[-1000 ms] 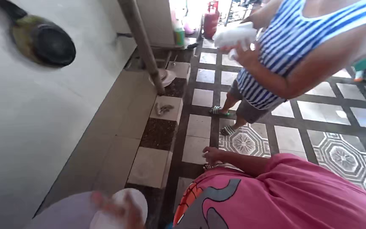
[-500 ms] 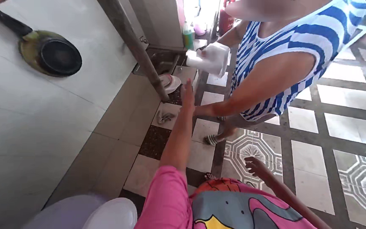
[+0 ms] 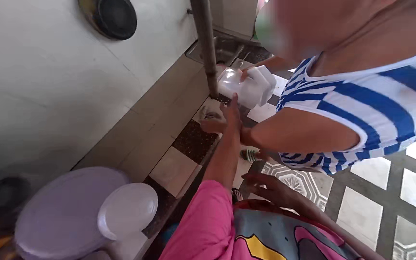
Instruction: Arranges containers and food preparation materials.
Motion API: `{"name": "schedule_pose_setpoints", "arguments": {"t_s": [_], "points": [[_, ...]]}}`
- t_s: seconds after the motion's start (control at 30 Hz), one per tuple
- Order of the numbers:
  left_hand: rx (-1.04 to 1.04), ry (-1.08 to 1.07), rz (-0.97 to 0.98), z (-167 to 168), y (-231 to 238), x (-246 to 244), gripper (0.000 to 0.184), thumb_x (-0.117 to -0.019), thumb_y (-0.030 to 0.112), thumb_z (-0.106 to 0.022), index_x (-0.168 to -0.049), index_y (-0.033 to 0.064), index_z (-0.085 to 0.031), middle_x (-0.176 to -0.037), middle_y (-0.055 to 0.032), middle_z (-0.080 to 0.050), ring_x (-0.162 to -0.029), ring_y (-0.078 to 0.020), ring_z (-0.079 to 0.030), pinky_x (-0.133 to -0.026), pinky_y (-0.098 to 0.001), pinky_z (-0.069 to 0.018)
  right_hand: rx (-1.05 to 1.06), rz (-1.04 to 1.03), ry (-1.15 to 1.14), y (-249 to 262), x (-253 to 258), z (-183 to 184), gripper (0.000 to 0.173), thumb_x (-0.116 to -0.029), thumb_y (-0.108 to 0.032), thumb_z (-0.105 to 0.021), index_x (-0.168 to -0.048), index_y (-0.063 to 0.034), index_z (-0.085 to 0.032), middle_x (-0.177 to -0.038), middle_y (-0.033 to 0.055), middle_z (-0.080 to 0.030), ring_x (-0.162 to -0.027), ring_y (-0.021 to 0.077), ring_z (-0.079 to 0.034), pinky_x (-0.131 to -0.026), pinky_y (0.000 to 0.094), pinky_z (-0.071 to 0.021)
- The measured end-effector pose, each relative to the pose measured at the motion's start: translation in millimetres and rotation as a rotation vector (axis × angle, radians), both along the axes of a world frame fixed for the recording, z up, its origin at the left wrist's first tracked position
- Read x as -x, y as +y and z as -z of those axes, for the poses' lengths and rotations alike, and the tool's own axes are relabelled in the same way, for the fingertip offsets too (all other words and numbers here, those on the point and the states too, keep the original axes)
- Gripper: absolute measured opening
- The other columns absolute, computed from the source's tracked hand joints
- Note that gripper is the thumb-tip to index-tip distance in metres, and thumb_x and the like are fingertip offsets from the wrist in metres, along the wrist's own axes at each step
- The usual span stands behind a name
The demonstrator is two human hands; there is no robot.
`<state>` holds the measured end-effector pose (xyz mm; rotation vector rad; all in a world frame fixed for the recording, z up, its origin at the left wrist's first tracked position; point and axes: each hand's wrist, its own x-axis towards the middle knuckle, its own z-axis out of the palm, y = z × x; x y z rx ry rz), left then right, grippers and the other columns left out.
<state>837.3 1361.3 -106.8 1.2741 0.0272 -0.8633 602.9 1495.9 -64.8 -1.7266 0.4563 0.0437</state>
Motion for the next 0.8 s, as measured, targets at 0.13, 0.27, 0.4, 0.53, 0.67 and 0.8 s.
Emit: {"name": "schedule_pose_setpoints", "arguments": {"t_s": [0.13,0.27,0.4,0.53,0.67,0.8], "points": [[-0.155,-0.069,0.069,-10,14,-34,0.095,-0.0906,0.037,-0.078,-0.158,0.004,-0.018,-0.143,-0.0301,-0.049,-0.122,-0.0383,-0.058,-0.099,-0.049,-0.0522,0.001,-0.086,0.019,7,-34,-5,0.049,-0.1025,-0.026,-0.056,-0.144,0.001,-0.053,-0.122,0.0202,-0.068,-0.11,0.0257,-0.068,-0.097,0.0425,-0.0553],[-0.193,-0.056,0.144,-3,20,-48,0.1,-0.0877,0.037,-0.081,-0.158,0.0046,-0.017,-0.144,-0.0295,-0.048,-0.121,-0.0387,-0.059,-0.096,-0.0501,-0.0542,0.014,-0.188,0.119,22,-42,6,0.044,-0.1036,-0.022,-0.056,-0.142,0.0,-0.055,-0.124,0.0196,-0.068,-0.111,0.0259,-0.068,-0.098,0.0418,-0.055],[-0.28,-0.081,0.252,1,24,-51,0.095,-0.0903,0.039,-0.078,-0.157,0.0024,-0.02,-0.14,-0.0301,-0.052,-0.121,-0.0397,-0.06,-0.099,-0.0524,-0.053,0.054,-0.214,0.17,31,-49,1,0.042,-0.1034,-0.021,-0.055,-0.14,0.0008,-0.055,-0.12,0.0187,-0.069,-0.11,0.0263,-0.069,-0.098,0.0425,-0.0546],[-0.168,-0.02,0.175,10,22,-51,0.097,-0.0881,0.036,-0.081,-0.157,0.0026,-0.02,-0.132,-0.0308,-0.056,-0.107,-0.037,-0.065,-0.091,-0.0484,-0.056,0.084,-0.212,0.211,40,-55,-1,0.042,-0.103,-0.02,-0.055,-0.139,0.0018,-0.056,-0.116,0.0182,-0.071,-0.107,0.0258,-0.07,-0.096,0.0429,-0.0553],[-0.146,-0.038,0.14,0,33,-57,0.099,-0.088,0.039,-0.08,-0.158,0.0024,-0.02,-0.137,-0.031,-0.054,-0.121,-0.0399,-0.059,-0.1,-0.0525,-0.0507,0.107,-0.232,0.203,52,-57,1,0.041,-0.1022,-0.02,-0.054,-0.136,0.0023,-0.058,-0.113,0.0168,-0.072,-0.103,0.0236,-0.07,-0.094,0.0415,-0.0559],[-0.19,-0.075,0.122,-3,39,-65,0.106,-0.0842,0.047,-0.081,-0.158,0.0025,-0.02,-0.148,-0.0335,-0.043,-0.133,-0.0448,-0.049,-0.107,-0.0571,-0.0458,0.104,-0.219,0.211,61,-58,3,0.043,-0.1014,-0.023,-0.055,-0.135,0.0025,-0.059,-0.115,0.0161,-0.071,-0.104,0.0219,-0.07,-0.093,0.0397,-0.0567]]}}
